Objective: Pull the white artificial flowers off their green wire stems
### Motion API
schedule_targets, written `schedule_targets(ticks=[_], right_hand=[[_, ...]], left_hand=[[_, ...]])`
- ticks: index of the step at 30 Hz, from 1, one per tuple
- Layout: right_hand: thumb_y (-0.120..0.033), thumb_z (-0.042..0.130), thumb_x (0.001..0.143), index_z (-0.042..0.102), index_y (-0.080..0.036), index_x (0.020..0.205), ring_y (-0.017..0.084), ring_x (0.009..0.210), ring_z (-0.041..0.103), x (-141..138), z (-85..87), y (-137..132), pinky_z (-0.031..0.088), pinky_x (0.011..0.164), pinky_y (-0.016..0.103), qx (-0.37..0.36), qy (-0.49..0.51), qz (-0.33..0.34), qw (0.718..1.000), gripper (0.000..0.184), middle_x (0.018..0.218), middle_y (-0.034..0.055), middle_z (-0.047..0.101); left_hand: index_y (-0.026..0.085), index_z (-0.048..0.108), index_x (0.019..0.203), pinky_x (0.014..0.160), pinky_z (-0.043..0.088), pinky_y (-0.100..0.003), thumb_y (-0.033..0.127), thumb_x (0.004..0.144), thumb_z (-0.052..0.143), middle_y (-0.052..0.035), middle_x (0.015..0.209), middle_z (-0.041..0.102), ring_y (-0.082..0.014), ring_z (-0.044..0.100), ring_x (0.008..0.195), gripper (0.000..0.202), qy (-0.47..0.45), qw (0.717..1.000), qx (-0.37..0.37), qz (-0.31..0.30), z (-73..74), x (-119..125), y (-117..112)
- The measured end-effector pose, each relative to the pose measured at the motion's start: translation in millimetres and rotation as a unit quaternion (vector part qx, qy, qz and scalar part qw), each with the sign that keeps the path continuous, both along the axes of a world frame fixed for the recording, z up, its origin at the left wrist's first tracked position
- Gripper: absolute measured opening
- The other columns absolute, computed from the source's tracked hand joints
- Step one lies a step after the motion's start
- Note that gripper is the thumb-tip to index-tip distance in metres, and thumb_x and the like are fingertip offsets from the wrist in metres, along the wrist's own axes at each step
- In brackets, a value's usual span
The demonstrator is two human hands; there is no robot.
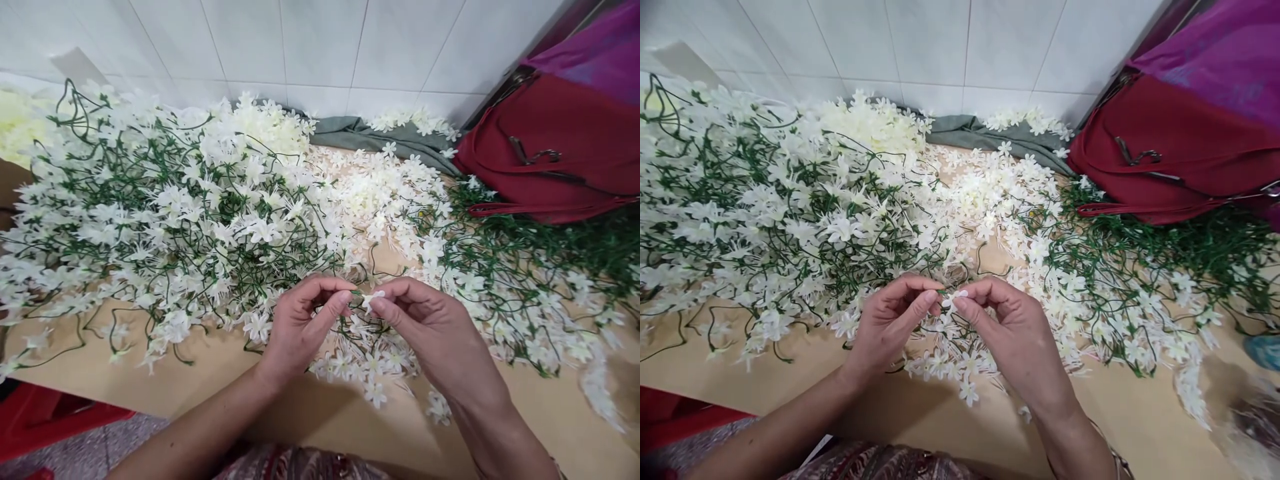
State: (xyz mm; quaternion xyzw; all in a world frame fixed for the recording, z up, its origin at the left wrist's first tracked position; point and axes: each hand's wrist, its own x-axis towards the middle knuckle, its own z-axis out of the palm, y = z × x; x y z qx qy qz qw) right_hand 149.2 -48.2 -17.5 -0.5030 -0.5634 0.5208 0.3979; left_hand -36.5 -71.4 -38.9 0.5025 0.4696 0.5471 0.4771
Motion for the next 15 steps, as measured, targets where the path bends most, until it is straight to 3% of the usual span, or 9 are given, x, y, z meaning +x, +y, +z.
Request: schedule_targets(ticks=[7,15], right_hand=[[-0.037,0.08,0.084,0.076,-0.023,0.082,0.016,0.071,0.065,2.4,-1.4,-0.4,0.053,0.066,0.026,-0.012,0.008,0.003,1.0,0.015,0.077,0.0017,0.073],[-0.038,0.08,0.086,0.074,-0.024,0.081,0.014,0.072,0.061,3.3,-3.6,0.8,0.051,0.068,0.024,-0.047,0.008,0.03,0.998,0.016,0.076,-0.0008,0.069]], left_hand=[[0.02,0.077,0.101,0.07,0.056,-0.027,0.03,0.098,0.067,-0.0054,0.086,0.073,-0.0154,0.07,0.072,0.015,0.041,0.999,0.017,-0.009,-2.6,0.0,-1.3],[0.018,0.076,0.095,0.071,0.05,-0.028,0.025,0.099,0.065,-0.0034,0.075,0.073,-0.0165,0.067,0.072,0.014,0.116,0.989,0.087,-0.037,2.4,-0.8,1.5]])
